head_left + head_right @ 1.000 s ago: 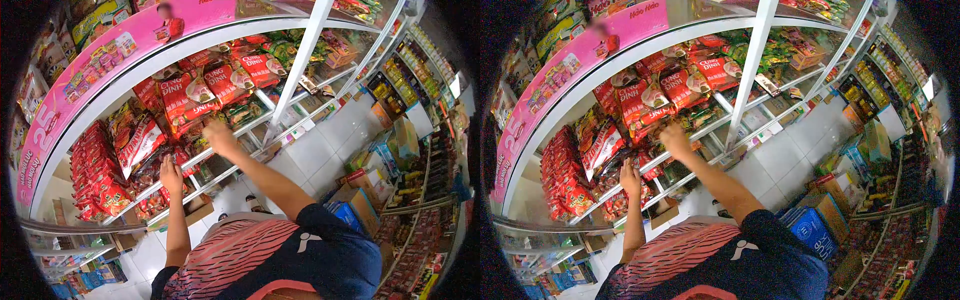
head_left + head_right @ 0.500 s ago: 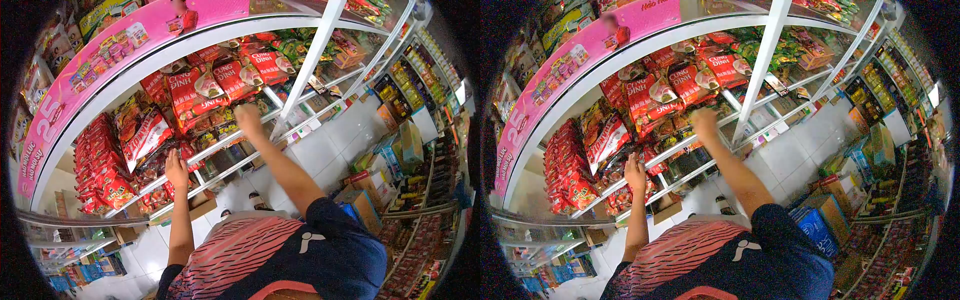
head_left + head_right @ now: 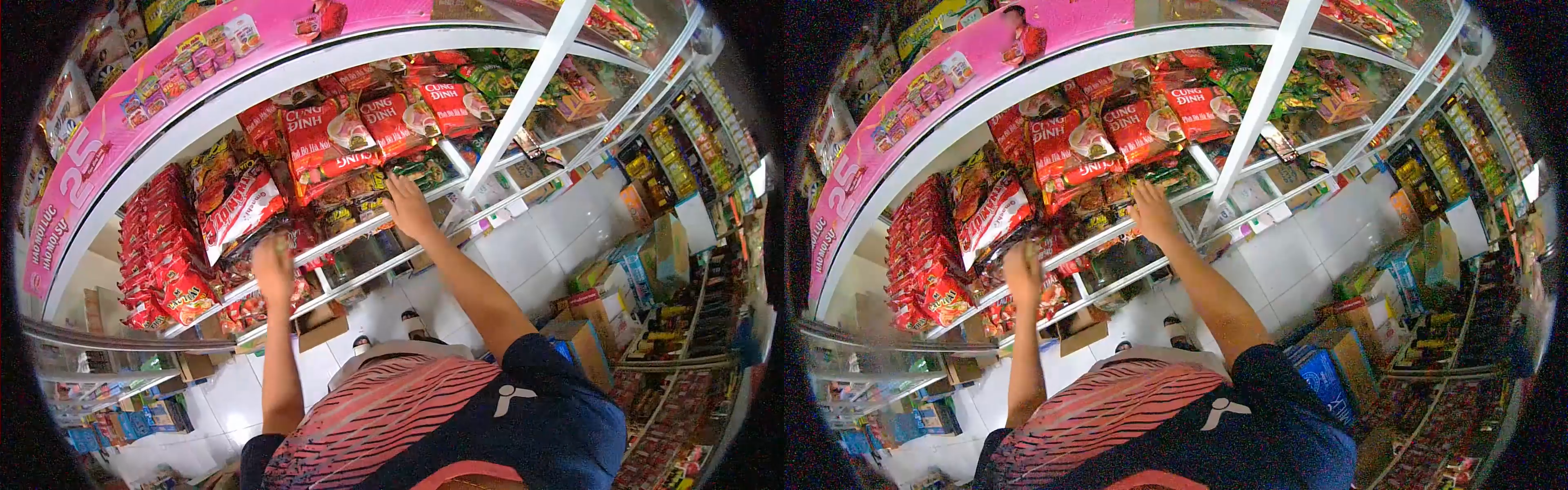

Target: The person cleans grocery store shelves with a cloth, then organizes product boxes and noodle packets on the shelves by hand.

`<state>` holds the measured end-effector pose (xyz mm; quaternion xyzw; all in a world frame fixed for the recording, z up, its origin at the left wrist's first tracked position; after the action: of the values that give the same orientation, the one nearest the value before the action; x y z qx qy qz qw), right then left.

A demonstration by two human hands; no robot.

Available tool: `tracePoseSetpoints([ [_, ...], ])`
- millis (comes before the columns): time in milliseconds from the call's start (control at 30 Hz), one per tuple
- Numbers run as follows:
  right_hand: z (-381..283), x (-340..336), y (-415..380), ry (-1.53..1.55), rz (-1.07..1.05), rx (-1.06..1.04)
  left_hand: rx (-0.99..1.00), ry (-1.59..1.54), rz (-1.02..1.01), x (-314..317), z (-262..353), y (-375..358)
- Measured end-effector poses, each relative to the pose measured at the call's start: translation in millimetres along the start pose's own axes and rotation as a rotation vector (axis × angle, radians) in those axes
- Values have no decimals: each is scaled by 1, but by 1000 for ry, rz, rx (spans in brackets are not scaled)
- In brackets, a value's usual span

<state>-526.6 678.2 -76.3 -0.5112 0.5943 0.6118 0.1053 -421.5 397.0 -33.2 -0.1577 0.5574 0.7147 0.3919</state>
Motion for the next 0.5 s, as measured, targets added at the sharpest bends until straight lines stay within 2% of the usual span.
tracePoseSetpoints([
  [33, -2, 1, -1, -41, -101, 53, -54, 38, 21, -14, -19, -9],
  [67, -4, 1, 0, -37, -101, 56, -106, 76, 44, -23, -30, -14],
  [200, -7, -1, -2, -84, -35, 103, -66, 145, 130, -9, -28, -20],
  [267, -7, -4, -2, -31, -29, 114, -43, 276, 269, 11, 12, -8],
  [333, -7, -3, -2, -39, -32, 113, -38, 124, 38, 45, 56, 11],
  [400, -7, -2, 0, -42, -34, 108, -51, 189, -44, 92, 93, 13],
  [467, -8, -3, -2, -45, -15, 113, 49, 76, 41, 93, 134, 21],
  [500, -8, -3, -2, -47, -12, 111, 34, 48, 12, 103, 132, 18],
])
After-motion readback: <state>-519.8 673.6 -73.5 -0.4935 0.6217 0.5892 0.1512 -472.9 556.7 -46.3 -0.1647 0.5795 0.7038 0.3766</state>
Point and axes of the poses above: each hand's wrist, its own y-axis towards the middle knuckle, its own x-axis out of the palm, z = x × y, the point moved 6 cm from there along y, towards the middle knuckle, and after that the axes turned 6 degrees about z, right-handed, at the moved point
